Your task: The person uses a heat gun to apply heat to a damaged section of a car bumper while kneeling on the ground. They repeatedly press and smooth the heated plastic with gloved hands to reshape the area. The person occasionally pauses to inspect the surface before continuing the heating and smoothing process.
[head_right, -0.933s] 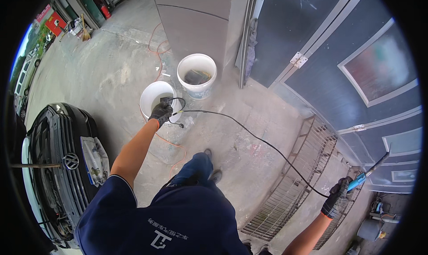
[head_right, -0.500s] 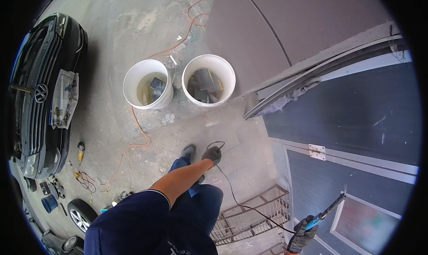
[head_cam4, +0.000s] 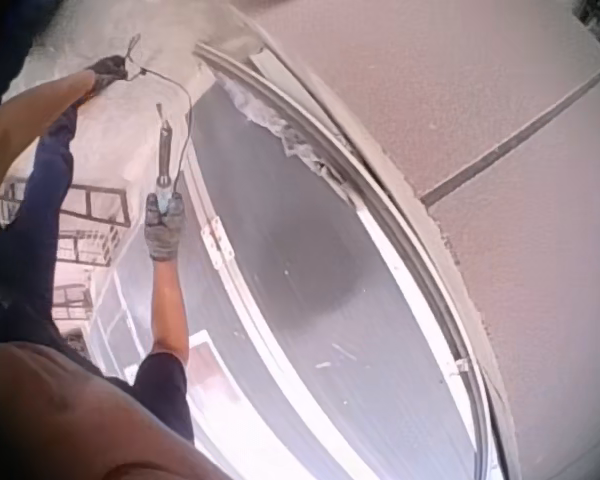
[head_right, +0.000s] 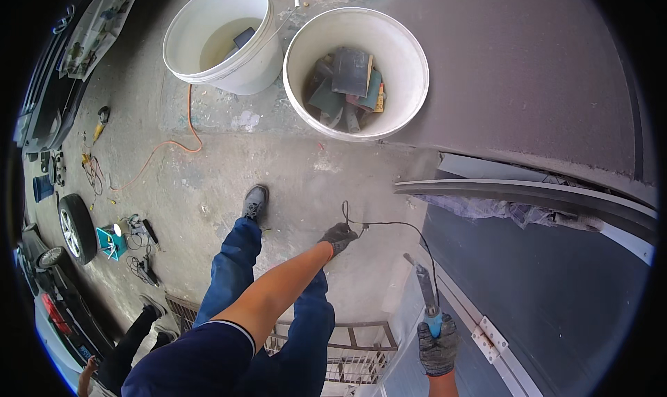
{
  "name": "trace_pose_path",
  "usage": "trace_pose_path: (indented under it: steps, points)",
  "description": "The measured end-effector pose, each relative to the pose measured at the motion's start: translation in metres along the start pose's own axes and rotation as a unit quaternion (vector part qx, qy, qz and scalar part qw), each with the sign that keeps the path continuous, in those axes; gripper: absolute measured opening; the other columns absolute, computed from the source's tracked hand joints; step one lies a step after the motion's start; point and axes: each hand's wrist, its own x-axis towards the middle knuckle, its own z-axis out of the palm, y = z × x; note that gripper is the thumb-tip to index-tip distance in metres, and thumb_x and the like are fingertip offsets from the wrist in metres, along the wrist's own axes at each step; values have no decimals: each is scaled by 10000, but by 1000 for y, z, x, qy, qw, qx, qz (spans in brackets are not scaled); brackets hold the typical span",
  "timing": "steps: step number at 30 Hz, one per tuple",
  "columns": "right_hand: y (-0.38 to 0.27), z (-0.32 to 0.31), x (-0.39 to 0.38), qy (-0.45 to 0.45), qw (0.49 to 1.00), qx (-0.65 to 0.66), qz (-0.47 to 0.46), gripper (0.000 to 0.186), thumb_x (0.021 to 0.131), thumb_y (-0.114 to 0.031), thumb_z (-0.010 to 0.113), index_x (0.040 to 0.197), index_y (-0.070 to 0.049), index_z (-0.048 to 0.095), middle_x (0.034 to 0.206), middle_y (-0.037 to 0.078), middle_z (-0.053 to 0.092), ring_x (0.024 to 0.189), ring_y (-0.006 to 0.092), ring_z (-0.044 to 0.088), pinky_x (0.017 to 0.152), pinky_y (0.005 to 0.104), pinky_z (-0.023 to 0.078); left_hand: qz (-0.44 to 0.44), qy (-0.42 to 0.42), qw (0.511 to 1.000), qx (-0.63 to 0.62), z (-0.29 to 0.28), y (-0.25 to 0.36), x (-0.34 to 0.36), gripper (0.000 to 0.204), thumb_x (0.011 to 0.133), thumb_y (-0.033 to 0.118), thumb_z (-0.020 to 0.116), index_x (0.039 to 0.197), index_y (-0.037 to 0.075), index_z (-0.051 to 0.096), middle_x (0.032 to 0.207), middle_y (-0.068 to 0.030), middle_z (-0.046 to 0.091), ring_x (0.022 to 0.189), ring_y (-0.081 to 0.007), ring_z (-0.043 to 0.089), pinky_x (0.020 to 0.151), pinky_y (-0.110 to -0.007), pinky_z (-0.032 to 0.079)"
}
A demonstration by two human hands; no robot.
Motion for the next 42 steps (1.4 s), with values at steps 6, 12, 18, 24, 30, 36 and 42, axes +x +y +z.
trace_pose_path:
  steps: [6, 12, 18, 24, 30, 36, 42]
  points:
    - [-65, 145, 115, -133, 983, 68, -107, 356, 803, -259, 687, 1076, -46, 606, 880, 175, 655, 800, 340, 650, 709, 397, 519, -16, 134, 988, -74, -105, -83, -24, 549, 855, 271, 633, 1294, -21, 480, 1224, -197, 583, 1152, -306, 555, 958, -364, 442]
    - [-179, 306, 227, -210, 968, 22, -138, 368, 816, -297, 666, 1081, -59, 575, 935, 196, 645, 844, 370, 632, 745, 433, 499, -9, 210, 968, -135, -168, -192, -128, 469, 850, 204, 648, 1234, -31, 514, 982, -140, 663, 906, -235, 642, 830, -327, 491]
    - [-274, 428, 329, -215, 950, -41, -221, 371, 839, -364, 625, 1082, -85, 590, 1020, 177, 630, 965, 364, 599, 846, 443, 469, -50, 158, 983, -79, -205, -218, -156, 451, 842, 250, 613, 1212, 4, 536, 926, -131, 655, 884, -269, 641, 777, -339, 498]
    - [-336, 496, 400, -204, 928, -109, -292, 402, 842, -366, 613, 1133, -89, 610, 1116, 176, 615, 1049, 354, 571, 925, 427, 445, 16, 136, 982, -131, -247, -195, -150, 418, 855, 227, 635, 1189, -9, 546, 910, -114, 653, 846, -244, 644, 760, -331, 503]
    - [-336, 519, 446, -189, 909, -266, -258, 447, 842, -327, 614, 1233, -115, 566, 1237, 164, 566, 1164, 345, 516, 996, 423, 409, 26, 172, 972, -161, -266, -200, -147, 430, 857, 280, 638, 1192, 23, 554, 1001, -138, 664, 920, -268, 652, 800, -349, 511]
    - [-357, 486, 400, -118, 943, -233, -205, 540, 841, -312, 630, 1310, -78, 502, 1247, 195, 556, 1159, 333, 525, 1000, 421, 411, 8, 146, 975, -167, -288, -184, -144, 415, 852, 312, 581, 1163, 39, 555, 975, -186, 636, 891, -360, 614, 767, -420, 490]
    - [-393, 371, 226, -304, 938, -57, -159, 486, 851, -146, 659, 1296, -39, 495, 1152, 156, 594, 982, 217, 622, 851, 329, 496, 10, 198, 876, -440, -330, -117, -210, 389, 935, 221, 570, 1243, -7, 504, 1082, -100, 642, 984, -180, 611, 833, -277, 495]
